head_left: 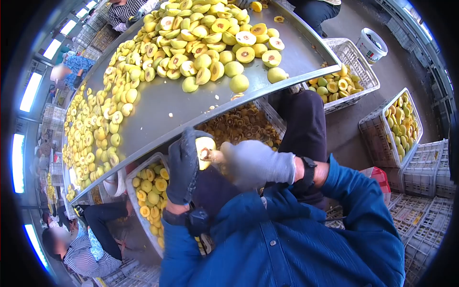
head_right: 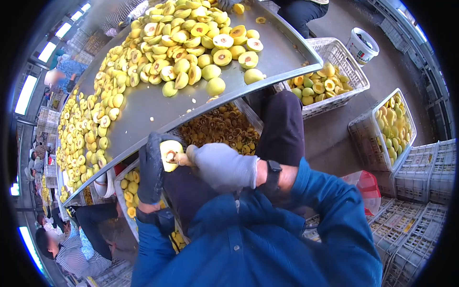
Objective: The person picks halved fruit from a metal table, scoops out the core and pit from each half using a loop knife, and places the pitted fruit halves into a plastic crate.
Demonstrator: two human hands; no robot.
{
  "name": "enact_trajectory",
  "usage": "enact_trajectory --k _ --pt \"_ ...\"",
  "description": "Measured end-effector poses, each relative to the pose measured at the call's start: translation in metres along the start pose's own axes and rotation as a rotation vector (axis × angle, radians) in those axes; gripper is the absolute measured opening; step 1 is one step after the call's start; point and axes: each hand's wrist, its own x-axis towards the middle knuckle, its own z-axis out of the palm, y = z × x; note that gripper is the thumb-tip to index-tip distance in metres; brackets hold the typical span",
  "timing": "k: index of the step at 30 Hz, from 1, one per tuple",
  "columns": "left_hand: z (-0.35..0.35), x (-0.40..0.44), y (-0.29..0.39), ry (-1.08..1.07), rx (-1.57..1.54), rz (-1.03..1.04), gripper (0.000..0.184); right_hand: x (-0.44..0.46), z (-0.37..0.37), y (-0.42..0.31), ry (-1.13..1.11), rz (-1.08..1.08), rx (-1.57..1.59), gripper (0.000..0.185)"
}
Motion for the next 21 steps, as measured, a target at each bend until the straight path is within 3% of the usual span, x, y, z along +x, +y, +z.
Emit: enact_trajectory --k 1,4,5,8,9,12,13,16,19,20,21 --pt "-0.003 0.002 -0.001 -0.114 0.036 -0.017 0.045 -0.002 -0.002 0.001 -0.057 0.021 -0.016 0.022" --pt "0.010 0.009 0.007 0.001 -0.298 -0.098 0.044 0.001 0.014 0.012 0.057 -0.010 0.111 0.021" --pt "0.025 0.006 0.011 0.162 -0.267 0.043 0.045 0.002 0.024 0.017 0.115 -0.035 0.223 0.021" --pt "0.048 -0.012 -0.010 0.406 -0.297 0.158 0.046 -0.001 0.052 0.013 0.169 -0.047 0.782 0.024" --pt "0.044 -0.015 -0.013 0.327 -0.330 0.206 0.048 -0.015 0.008 -0.018 -0.211 0.378 0.982 0.027" --pt "0.032 -0.018 0.002 0.074 -0.301 0.126 0.051 -0.016 0.049 0.006 0.014 0.096 0.884 0.026" --pt "0.036 -0.016 -0.003 0.104 -0.433 0.117 0.053 -0.015 0.054 0.009 0.075 0.058 0.791 0.024" --pt "0.037 -0.015 0.000 0.121 -0.685 0.055 0.050 -0.015 0.050 0.010 -0.043 0.076 0.871 0.023" --pt "0.021 -0.002 0.013 -0.064 -0.134 0.314 0.054 -0.014 0.044 0.021 0.034 0.015 0.524 0.022" --pt "0.017 0.002 0.020 -0.141 0.056 0.384 0.056 -0.012 0.045 0.021 0.026 0.031 0.543 0.022" --pt "0.020 0.003 0.010 -0.104 -0.033 0.315 0.059 -0.010 0.045 0.020 0.021 0.047 0.561 0.022"
